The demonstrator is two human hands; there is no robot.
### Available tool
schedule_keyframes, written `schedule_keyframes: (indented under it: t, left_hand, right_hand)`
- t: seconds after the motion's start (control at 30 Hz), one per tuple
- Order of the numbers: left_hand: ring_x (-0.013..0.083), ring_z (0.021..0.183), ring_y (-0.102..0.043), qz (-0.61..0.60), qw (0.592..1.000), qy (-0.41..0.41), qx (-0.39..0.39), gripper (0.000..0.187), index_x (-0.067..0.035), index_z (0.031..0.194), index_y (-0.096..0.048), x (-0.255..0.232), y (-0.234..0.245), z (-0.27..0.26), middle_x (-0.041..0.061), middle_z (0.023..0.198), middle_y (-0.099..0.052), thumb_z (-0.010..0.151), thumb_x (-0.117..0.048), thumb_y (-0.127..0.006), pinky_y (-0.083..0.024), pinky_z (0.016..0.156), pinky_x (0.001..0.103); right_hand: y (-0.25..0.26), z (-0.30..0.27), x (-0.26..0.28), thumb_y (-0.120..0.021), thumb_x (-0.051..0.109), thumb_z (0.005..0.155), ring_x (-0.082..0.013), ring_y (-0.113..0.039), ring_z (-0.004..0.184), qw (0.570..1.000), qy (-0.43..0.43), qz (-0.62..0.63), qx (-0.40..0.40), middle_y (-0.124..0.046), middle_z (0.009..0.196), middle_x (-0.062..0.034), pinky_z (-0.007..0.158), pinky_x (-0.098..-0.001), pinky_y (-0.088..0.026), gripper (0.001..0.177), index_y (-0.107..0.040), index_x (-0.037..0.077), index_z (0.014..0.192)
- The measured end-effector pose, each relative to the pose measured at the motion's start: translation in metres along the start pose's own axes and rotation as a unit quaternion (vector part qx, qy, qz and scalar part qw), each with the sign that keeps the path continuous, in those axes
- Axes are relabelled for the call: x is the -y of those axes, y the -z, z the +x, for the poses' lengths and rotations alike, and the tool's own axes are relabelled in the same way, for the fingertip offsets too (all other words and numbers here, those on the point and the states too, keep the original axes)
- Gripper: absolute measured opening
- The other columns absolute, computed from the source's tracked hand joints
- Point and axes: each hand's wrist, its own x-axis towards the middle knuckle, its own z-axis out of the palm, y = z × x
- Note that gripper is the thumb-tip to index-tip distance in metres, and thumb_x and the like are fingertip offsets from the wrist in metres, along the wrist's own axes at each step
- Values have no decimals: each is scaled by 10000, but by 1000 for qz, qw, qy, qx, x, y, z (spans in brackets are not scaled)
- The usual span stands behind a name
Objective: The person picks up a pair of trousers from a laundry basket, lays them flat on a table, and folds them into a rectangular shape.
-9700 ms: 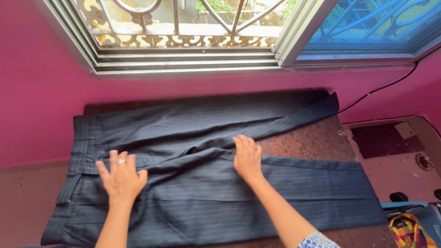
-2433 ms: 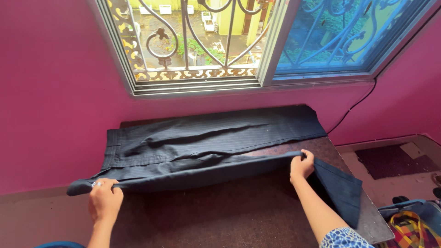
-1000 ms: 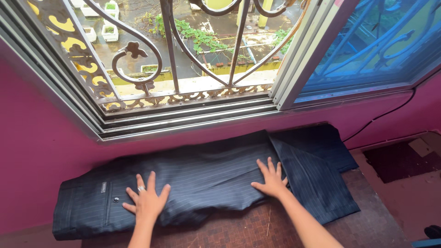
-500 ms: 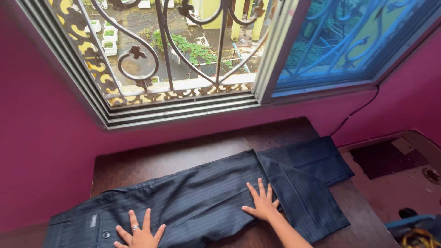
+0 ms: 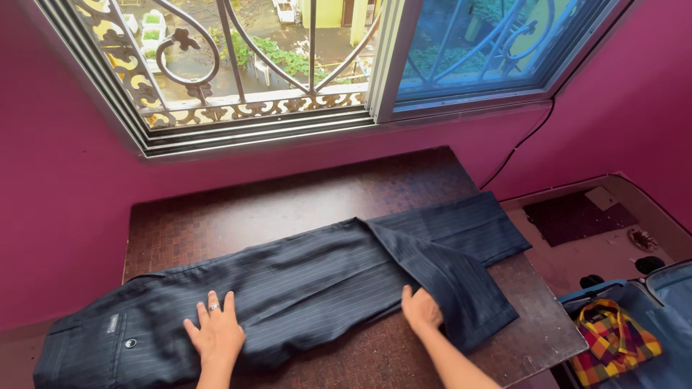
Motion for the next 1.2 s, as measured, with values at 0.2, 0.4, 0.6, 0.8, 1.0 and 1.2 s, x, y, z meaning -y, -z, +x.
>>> schedule_keyframes:
  t: [0.2, 0.4, 0.6, 0.8, 1.0, 1.2]
  left_hand:
    - [299, 1565, -208, -27, 990, 47, 131, 722, -390, 1527, -394, -8, 35, -10, 27, 1716, -176, 867, -354, -683, -279, 1145, 639]
    - [293, 1563, -240, 11, 995, 42, 94, 668, -405, 1501, -439, -6, 13, -8, 21, 1708, -229, 876, -323, -661, -276, 1168, 644]
    - [332, 1548, -344, 111, 993, 38, 8, 375, -311, 1299, -602, -30, 0, -4, 91, 1684, -366, 925, -288, -627, -325, 1166, 592]
    - [258, 1512, -402, -8, 998, -20, -54, 493, -223, 1324, -607, -89, 13, -20, 12, 1596, -445, 854, -361, -663, -398, 1174, 548]
    - [335, 1515, -332, -43, 999, -29, -17, 719, -265, 1470, -493, -138, 13, -32, 21, 1629, -370, 821, -513, -676, -406, 1125, 576]
    - [493, 1535, -97, -115, 991, -39, 57, 915, -393, 1505, -389, -153, 29, -48, 69, 1688, -173, 721, -750, -700, -272, 1097, 754]
  right_hand:
    - [51, 106, -40, -620, 495, 849, -434, -566, 1225, 982, -16, -24, -185, -627, 1310, -255, 1054, -652, -319, 611, -670, 57, 1272]
    - [154, 158, -30, -714, 499, 877, -300, -451, 1453, 977, 15, -142, -158, -631, 1437, -95, 1140, -648, -276, 525, -702, 166, 1282]
    - [188, 217, -38, -697, 449, 858, -269, -448, 1385, 972, 139, -72, -172, -591, 1424, -38, 1076, -694, -296, 574, -603, 259, 1392]
    - [150, 265, -90, -758, 403, 875, -366, -599, 1231, 989, 84, 4, -124, -642, 1355, -169, 999, -548, -514, 529, -656, 179, 1344]
    - [130, 290, -125, -780, 174, 887, -284, -738, 975, 874, -212, 434, -43, -697, 1238, -202, 765, -452, -586, 688, -460, 89, 1491]
    - [127, 306, -140, -702, 170, 915, -221, -635, 929, 829, -201, 520, -48, -574, 1303, -94, 809, -449, -543, 665, -415, 213, 1514]
